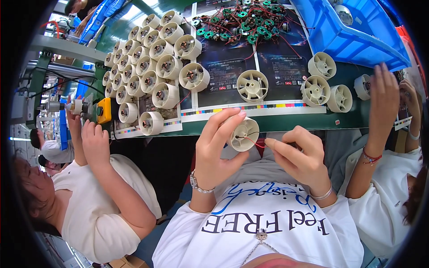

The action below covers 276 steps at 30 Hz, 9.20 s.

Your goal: Assemble small plastic components by inserting wires and securing parts together on a production line.

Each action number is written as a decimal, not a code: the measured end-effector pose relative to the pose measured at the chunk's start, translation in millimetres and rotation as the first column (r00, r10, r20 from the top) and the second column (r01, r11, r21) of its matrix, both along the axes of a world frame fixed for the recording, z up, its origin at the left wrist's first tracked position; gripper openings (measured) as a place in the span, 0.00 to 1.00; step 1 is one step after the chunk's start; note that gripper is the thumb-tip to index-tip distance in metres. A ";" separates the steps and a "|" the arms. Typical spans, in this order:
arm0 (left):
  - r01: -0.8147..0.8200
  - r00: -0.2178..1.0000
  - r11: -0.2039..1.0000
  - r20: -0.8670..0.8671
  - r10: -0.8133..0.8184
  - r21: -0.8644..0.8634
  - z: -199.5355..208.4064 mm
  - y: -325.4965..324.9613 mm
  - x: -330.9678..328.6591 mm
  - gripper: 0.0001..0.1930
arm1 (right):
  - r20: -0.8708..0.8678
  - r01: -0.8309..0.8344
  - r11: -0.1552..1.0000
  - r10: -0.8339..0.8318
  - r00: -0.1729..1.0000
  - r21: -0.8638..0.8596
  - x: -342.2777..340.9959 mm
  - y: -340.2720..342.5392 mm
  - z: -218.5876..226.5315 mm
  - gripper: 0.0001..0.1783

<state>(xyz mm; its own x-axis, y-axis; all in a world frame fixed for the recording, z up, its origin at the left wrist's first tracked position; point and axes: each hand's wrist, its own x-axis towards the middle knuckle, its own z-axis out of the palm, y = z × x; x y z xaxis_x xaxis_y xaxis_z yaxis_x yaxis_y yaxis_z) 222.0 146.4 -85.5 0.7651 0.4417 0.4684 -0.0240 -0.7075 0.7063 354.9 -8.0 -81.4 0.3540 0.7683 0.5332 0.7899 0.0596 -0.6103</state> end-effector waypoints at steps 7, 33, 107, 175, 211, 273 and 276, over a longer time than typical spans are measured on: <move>-0.094 0.996 0.996 -0.009 0.094 -0.009 -5.1 -0.7 -0.1 0.39 | 0.049 -0.041 0.999 0.040 0.998 0.014 1.0 0.9 -0.7 0.16; -0.031 0.991 0.987 0.130 0.010 0.157 -15.9 -15.3 -8.7 0.33 | -0.094 -0.024 0.995 0.033 0.995 0.095 -5.8 6.2 8.2 0.13; -0.686 0.691 0.565 0.167 0.704 0.458 -31.0 93.0 -75.7 0.21 | 0.172 0.756 0.654 -0.750 0.639 0.040 132.1 -66.8 -16.4 0.22; -0.582 0.813 0.755 0.223 0.538 0.303 -36.1 50.2 -43.3 0.25 | 0.144 0.562 0.825 -0.564 0.813 0.057 77.4 -15.7 -8.4 0.29; -0.252 0.959 0.891 -0.028 0.283 0.378 -26.1 2.7 42.0 0.25 | 0.364 0.355 0.935 -0.331 0.870 0.004 46.4 67.2 5.1 0.22; -0.296 0.954 0.903 0.143 0.263 0.313 -38.5 4.7 32.6 0.24 | -0.019 0.190 0.962 -0.190 0.982 0.197 6.2 30.5 17.9 0.21; -0.294 0.955 0.907 0.135 0.264 0.302 -38.4 4.3 32.2 0.25 | -0.058 0.153 0.969 -0.145 0.988 0.196 5.3 27.6 19.3 0.20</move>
<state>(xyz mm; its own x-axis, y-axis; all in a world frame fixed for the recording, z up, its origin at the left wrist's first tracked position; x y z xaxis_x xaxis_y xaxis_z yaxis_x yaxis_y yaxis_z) 254.1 150.6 -123.8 0.5812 0.4490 0.6787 0.1548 -0.8798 0.4495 360.2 19.7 -62.1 0.4824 0.5850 0.6520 0.7725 0.0668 -0.6314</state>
